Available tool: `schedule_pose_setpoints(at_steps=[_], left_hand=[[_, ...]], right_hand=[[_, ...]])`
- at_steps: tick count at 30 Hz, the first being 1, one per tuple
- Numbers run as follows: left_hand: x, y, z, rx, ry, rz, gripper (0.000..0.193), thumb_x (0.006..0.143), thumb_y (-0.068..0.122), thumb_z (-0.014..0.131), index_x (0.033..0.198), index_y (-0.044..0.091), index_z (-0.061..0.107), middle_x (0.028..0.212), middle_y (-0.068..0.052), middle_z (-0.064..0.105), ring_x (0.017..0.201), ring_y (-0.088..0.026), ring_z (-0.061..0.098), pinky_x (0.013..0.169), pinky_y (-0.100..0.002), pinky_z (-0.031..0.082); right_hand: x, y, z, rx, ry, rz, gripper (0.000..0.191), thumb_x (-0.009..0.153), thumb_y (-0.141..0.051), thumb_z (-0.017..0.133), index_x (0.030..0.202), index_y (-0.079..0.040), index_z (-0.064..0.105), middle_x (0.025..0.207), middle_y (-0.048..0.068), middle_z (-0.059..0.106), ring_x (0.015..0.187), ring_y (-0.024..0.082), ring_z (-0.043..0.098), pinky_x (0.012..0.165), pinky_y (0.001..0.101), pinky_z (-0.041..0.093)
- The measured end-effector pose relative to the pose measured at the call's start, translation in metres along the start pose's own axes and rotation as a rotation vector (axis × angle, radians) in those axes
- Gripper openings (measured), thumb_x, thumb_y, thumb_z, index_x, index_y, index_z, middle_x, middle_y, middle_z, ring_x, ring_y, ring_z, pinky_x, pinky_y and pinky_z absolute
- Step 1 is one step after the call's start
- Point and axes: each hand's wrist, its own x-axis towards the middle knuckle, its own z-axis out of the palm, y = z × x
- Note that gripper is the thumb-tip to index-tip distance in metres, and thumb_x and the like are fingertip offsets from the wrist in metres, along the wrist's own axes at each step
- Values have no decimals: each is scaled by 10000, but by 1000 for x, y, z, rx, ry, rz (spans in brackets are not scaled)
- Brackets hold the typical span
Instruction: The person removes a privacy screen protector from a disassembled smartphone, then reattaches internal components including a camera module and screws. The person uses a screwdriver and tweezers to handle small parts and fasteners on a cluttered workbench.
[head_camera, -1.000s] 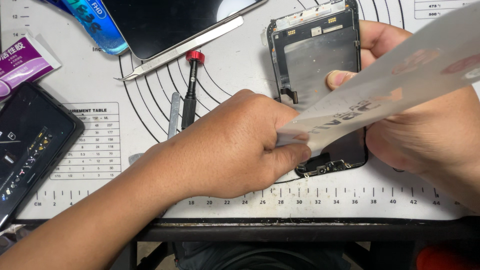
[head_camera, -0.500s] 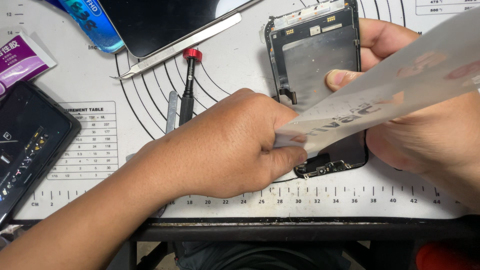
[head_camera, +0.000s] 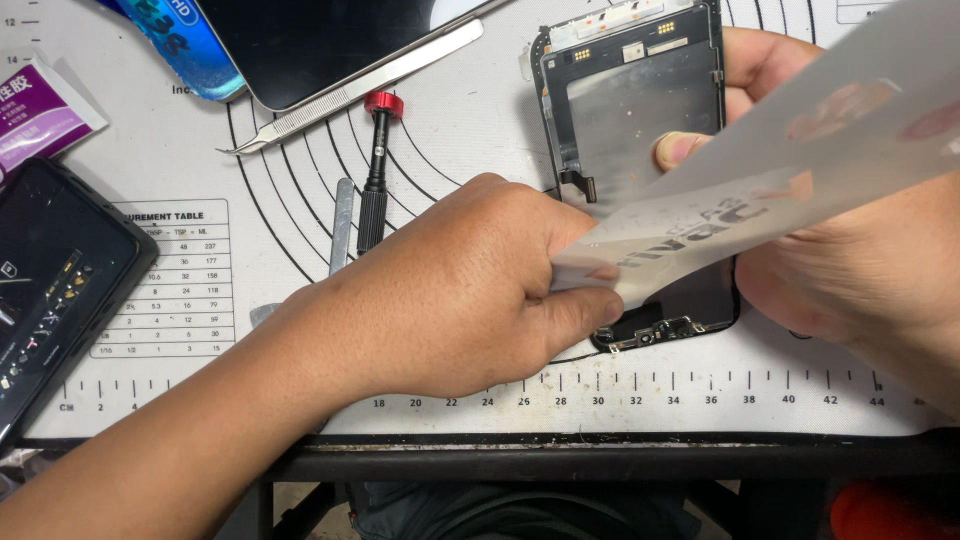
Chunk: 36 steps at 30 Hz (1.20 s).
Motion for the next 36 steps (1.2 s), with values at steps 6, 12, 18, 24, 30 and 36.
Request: schedule_pose_setpoints(at_steps=[6, 12, 18, 24, 30, 36], left_hand=[[-2, 4, -2, -27, 6, 37, 141, 851, 247, 689, 905, 134, 753, 552, -17, 693, 437, -104, 650, 449, -282, 524], [-1, -1, -1, -1, -15, 13, 151, 848, 254, 692, 949, 157, 751, 562, -15, 698, 449, -100, 658, 463, -283, 536], [-2, -9, 4, -83, 101, 270, 128, 927, 216, 685, 949, 116, 762, 624, 3, 723, 485, -81, 671, 482, -269, 528], [-1, -7, 4, -16, 33, 25, 138, 879, 245, 679, 942, 153, 762, 542, -28, 692, 426, -123, 642, 449, -295, 515], [-2, 0, -1, -28, 24, 112, 142, 870, 246, 691, 898, 124, 758, 544, -7, 683, 432, -100, 640, 458, -278, 527], [-3, 4, -3, 19, -25, -22, 172, 862, 301, 711, 929, 148, 753, 525, -28, 678, 426, -119, 635, 453, -299, 521]], right_hand=[[-4, 0, 2, -78, 74, -10, 385, 986, -16, 587, 1361, 21, 509, 1152, 137, 701, 977, 142, 728, 837, 297, 636], [-4, 0, 4, -76, 99, -5, 366, 1001, 7, 579, 1361, 23, 517, 1166, 151, 703, 985, 152, 728, 854, 299, 632], [-1, 0, 2, 20, 65, 11, 357, 989, 8, 602, 1339, 39, 537, 1151, 157, 707, 971, 157, 729, 831, 298, 635], [-4, 1, 3, -54, 132, 11, 393, 996, 17, 588, 1380, 32, 506, 1173, 138, 688, 985, 136, 709, 843, 281, 617], [-4, 0, 1, -43, 22, -24, 398, 1005, -2, 573, 1395, 32, 500, 1181, 162, 698, 1000, 159, 733, 851, 305, 642], [-1, -1, 0, -28, -2, -27, 386, 1005, 21, 556, 1386, 47, 506, 1191, 182, 699, 1006, 167, 731, 868, 320, 645]])
